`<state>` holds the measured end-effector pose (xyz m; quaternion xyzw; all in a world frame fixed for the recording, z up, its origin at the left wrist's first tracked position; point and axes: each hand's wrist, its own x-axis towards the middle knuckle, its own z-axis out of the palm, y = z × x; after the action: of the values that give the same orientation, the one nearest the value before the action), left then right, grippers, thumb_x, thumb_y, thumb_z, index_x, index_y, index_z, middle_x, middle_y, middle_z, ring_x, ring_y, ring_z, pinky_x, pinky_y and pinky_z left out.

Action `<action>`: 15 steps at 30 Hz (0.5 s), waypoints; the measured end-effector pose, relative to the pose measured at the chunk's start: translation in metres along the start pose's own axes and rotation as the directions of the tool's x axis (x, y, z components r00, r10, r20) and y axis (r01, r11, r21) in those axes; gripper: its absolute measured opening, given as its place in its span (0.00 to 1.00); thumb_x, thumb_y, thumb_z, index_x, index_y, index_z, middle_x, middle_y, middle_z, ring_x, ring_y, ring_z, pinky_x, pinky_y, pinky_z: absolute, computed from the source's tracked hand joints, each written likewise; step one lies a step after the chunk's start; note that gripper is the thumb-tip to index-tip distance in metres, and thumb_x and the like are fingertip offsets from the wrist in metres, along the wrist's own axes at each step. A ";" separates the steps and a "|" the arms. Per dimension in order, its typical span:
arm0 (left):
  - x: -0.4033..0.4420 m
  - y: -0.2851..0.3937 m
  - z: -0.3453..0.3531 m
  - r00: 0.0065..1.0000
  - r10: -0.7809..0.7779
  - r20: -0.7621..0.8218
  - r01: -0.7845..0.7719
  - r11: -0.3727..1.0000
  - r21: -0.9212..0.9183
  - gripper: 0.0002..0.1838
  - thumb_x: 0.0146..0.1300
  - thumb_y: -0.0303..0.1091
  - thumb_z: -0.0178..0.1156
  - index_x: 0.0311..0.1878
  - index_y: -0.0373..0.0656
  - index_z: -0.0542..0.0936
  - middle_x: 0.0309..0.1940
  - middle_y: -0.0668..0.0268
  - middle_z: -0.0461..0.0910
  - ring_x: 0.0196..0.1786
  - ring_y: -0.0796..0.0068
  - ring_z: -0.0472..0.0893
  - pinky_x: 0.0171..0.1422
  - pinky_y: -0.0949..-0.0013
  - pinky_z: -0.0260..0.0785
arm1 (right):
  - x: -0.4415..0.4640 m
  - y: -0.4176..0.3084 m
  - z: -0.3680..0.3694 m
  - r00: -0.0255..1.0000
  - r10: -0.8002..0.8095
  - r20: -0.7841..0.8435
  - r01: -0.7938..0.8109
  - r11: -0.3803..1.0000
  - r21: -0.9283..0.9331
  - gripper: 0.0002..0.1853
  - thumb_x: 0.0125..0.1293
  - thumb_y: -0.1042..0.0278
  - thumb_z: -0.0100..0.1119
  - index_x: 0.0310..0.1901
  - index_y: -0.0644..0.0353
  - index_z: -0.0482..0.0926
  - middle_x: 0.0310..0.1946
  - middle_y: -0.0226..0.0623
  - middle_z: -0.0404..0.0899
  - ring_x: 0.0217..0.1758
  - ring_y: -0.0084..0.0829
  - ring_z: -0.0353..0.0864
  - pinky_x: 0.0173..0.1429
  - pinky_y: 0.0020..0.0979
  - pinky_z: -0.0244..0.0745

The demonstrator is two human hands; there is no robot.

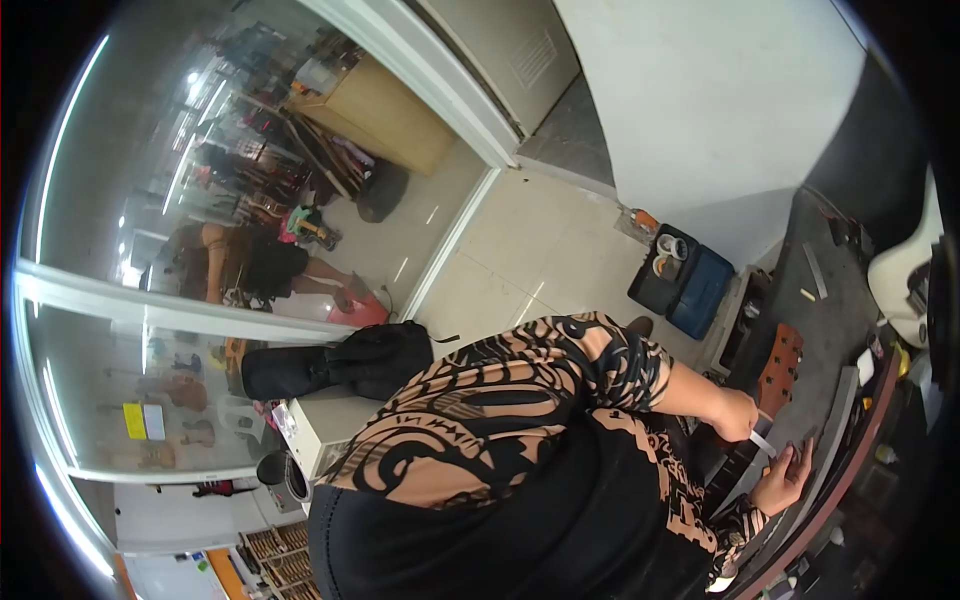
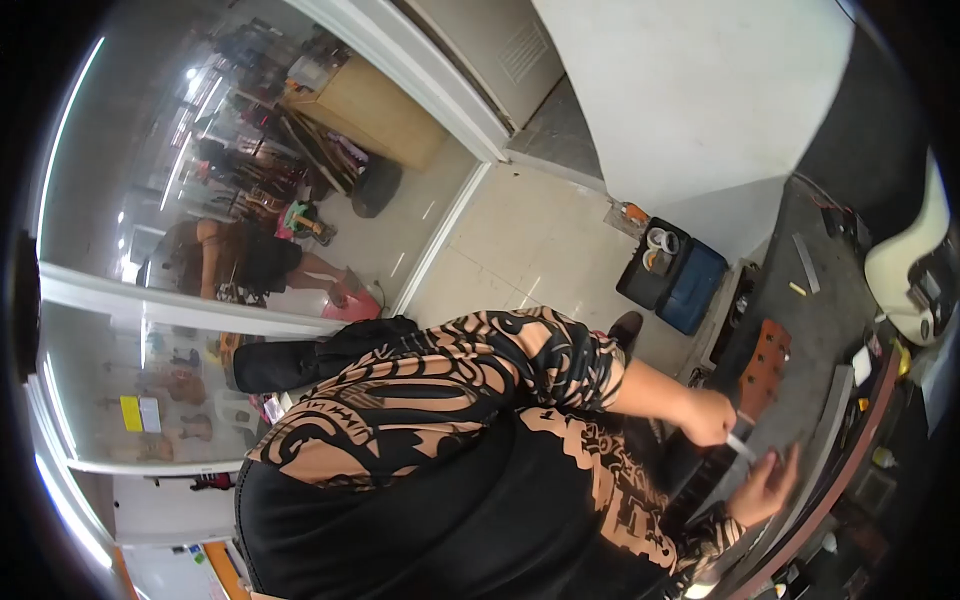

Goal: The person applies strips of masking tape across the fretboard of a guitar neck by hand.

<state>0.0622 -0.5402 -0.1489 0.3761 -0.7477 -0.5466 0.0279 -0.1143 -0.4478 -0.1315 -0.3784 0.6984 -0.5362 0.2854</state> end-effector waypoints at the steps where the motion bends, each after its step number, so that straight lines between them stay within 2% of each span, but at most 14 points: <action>1: 0.002 0.001 0.001 0.999 0.041 0.000 -0.041 0.999 0.007 0.13 0.52 0.37 0.56 0.36 0.44 0.86 0.35 0.53 0.84 0.43 0.52 0.83 0.49 0.56 0.74 | -0.003 0.001 -0.001 0.998 -0.057 -0.038 0.058 0.998 0.026 0.23 0.70 0.72 0.57 0.66 0.60 0.70 0.48 0.37 0.80 0.47 0.28 0.79 0.48 0.27 0.77; 2: -0.003 0.007 -0.003 0.999 0.040 -0.012 -0.040 0.998 0.042 0.12 0.51 0.37 0.56 0.33 0.44 0.86 0.34 0.53 0.84 0.41 0.52 0.83 0.48 0.56 0.75 | -0.002 0.012 -0.011 0.999 -0.045 -0.017 0.045 0.999 -0.011 0.23 0.70 0.73 0.57 0.65 0.60 0.71 0.48 0.39 0.80 0.47 0.29 0.80 0.49 0.29 0.79; 3: -0.013 0.017 -0.015 0.999 -0.006 0.047 0.003 0.998 0.067 0.12 0.52 0.39 0.57 0.34 0.44 0.85 0.32 0.51 0.84 0.39 0.51 0.84 0.46 0.55 0.75 | -0.007 0.003 -0.012 0.999 0.005 -0.046 -0.003 0.999 0.045 0.22 0.69 0.74 0.57 0.65 0.60 0.71 0.48 0.40 0.80 0.48 0.30 0.80 0.49 0.29 0.79; 4: -0.018 0.013 -0.013 0.996 0.085 -0.036 -0.085 0.996 0.000 0.13 0.54 0.40 0.57 0.34 0.43 0.85 0.30 0.51 0.83 0.37 0.54 0.84 0.43 0.56 0.75 | -0.011 -0.006 -0.016 0.998 0.017 -0.059 -0.014 0.999 0.053 0.23 0.68 0.74 0.58 0.65 0.60 0.72 0.48 0.42 0.80 0.48 0.32 0.81 0.50 0.29 0.80; 5: -0.031 0.033 -0.034 0.997 -0.033 0.076 0.032 0.999 0.017 0.13 0.56 0.41 0.58 0.34 0.43 0.85 0.29 0.51 0.83 0.35 0.57 0.84 0.41 0.58 0.74 | -0.013 -0.002 -0.023 0.995 0.005 -0.102 0.000 0.999 0.046 0.22 0.68 0.73 0.59 0.64 0.60 0.73 0.47 0.40 0.81 0.47 0.30 0.82 0.51 0.29 0.79; 6: -0.031 0.027 -0.029 0.998 -0.012 0.059 0.013 1.000 -0.015 0.13 0.60 0.42 0.58 0.35 0.42 0.84 0.26 0.55 0.83 0.31 0.63 0.82 0.38 0.60 0.73 | -0.017 -0.027 -0.027 0.988 -0.015 -0.156 -0.009 0.988 -0.155 0.21 0.66 0.74 0.59 0.61 0.61 0.75 0.45 0.38 0.82 0.46 0.27 0.81 0.52 0.28 0.78; 7: -0.032 0.023 -0.031 0.993 -0.045 0.107 0.047 0.999 -0.015 0.14 0.64 0.44 0.58 0.37 0.43 0.84 0.25 0.60 0.82 0.29 0.69 0.80 0.36 0.62 0.72 | -0.022 -0.024 -0.038 0.974 -0.006 -0.228 -0.042 0.977 -0.208 0.18 0.65 0.75 0.60 0.57 0.61 0.79 0.45 0.37 0.83 0.46 0.25 0.82 0.53 0.28 0.77; 9: -0.030 0.005 -0.034 0.991 0.120 0.066 -0.118 0.992 -0.046 0.14 0.67 0.42 0.58 0.37 0.40 0.83 0.22 0.65 0.78 0.27 0.77 0.75 0.33 0.66 0.68 | -0.029 -0.015 -0.056 0.965 -0.065 -0.254 -0.035 0.929 -0.368 0.16 0.63 0.74 0.61 0.53 0.58 0.82 0.44 0.38 0.84 0.45 0.27 0.83 0.52 0.28 0.77; 10: -0.033 0.013 -0.040 0.996 0.066 0.066 -0.064 0.997 -0.032 0.12 0.66 0.39 0.58 0.37 0.39 0.82 0.25 0.57 0.80 0.31 0.67 0.81 0.36 0.62 0.70 | -0.035 -0.009 -0.067 0.963 -0.092 -0.252 -0.037 0.885 -0.463 0.14 0.63 0.74 0.61 0.50 0.60 0.82 0.43 0.40 0.83 0.43 0.29 0.85 0.50 0.28 0.78; 11: -0.034 0.016 -0.044 0.995 -0.024 0.102 0.038 0.990 -0.136 0.12 0.66 0.38 0.58 0.39 0.38 0.81 0.28 0.59 0.79 0.31 0.70 0.78 0.38 0.64 0.69 | -0.041 -0.005 -0.076 0.966 -0.092 -0.243 -0.040 0.872 -0.488 0.11 0.63 0.73 0.62 0.47 0.61 0.83 0.40 0.42 0.83 0.39 0.34 0.85 0.48 0.29 0.79; 12: -0.035 0.015 -0.045 0.997 -0.016 0.074 0.029 0.983 -0.181 0.13 0.67 0.38 0.57 0.40 0.37 0.81 0.27 0.63 0.77 0.29 0.73 0.75 0.36 0.68 0.68 | -0.046 -0.019 -0.078 0.968 -0.065 -0.243 -0.087 0.820 -0.566 0.09 0.63 0.70 0.62 0.44 0.59 0.84 0.36 0.42 0.83 0.36 0.38 0.84 0.43 0.31 0.79; 13: -0.034 0.011 -0.043 0.999 0.017 0.042 -0.012 0.993 -0.118 0.12 0.68 0.38 0.57 0.40 0.38 0.81 0.26 0.68 0.76 0.27 0.78 0.72 0.33 0.72 0.65 | -0.054 -0.012 -0.088 0.975 -0.065 -0.211 -0.089 0.759 -0.645 0.08 0.63 0.69 0.62 0.43 0.58 0.84 0.35 0.42 0.83 0.35 0.40 0.84 0.42 0.33 0.78; 14: -0.033 0.009 -0.042 0.998 0.010 0.060 -0.004 0.995 -0.104 0.12 0.68 0.38 0.57 0.40 0.38 0.81 0.26 0.68 0.76 0.27 0.78 0.72 0.33 0.72 0.65 | -0.060 -0.005 -0.094 0.985 -0.060 -0.164 -0.075 0.701 -0.710 0.07 0.63 0.67 0.62 0.41 0.57 0.84 0.33 0.41 0.82 0.35 0.42 0.83 0.41 0.34 0.78; 15: -0.032 0.020 -0.040 0.993 -0.073 0.093 0.086 0.986 -0.144 0.12 0.68 0.38 0.56 0.40 0.38 0.81 0.26 0.70 0.76 0.27 0.80 0.72 0.32 0.73 0.64 | -0.065 -0.005 -0.103 0.983 -0.049 -0.176 -0.095 0.685 -0.723 0.07 0.63 0.67 0.62 0.40 0.57 0.84 0.33 0.41 0.82 0.35 0.42 0.83 0.41 0.36 0.78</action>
<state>0.0929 -0.5508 -0.1040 0.3781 -0.6900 -0.6173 0.0012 -0.1603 -0.3392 -0.1000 -0.4013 0.8814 -0.2434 0.0538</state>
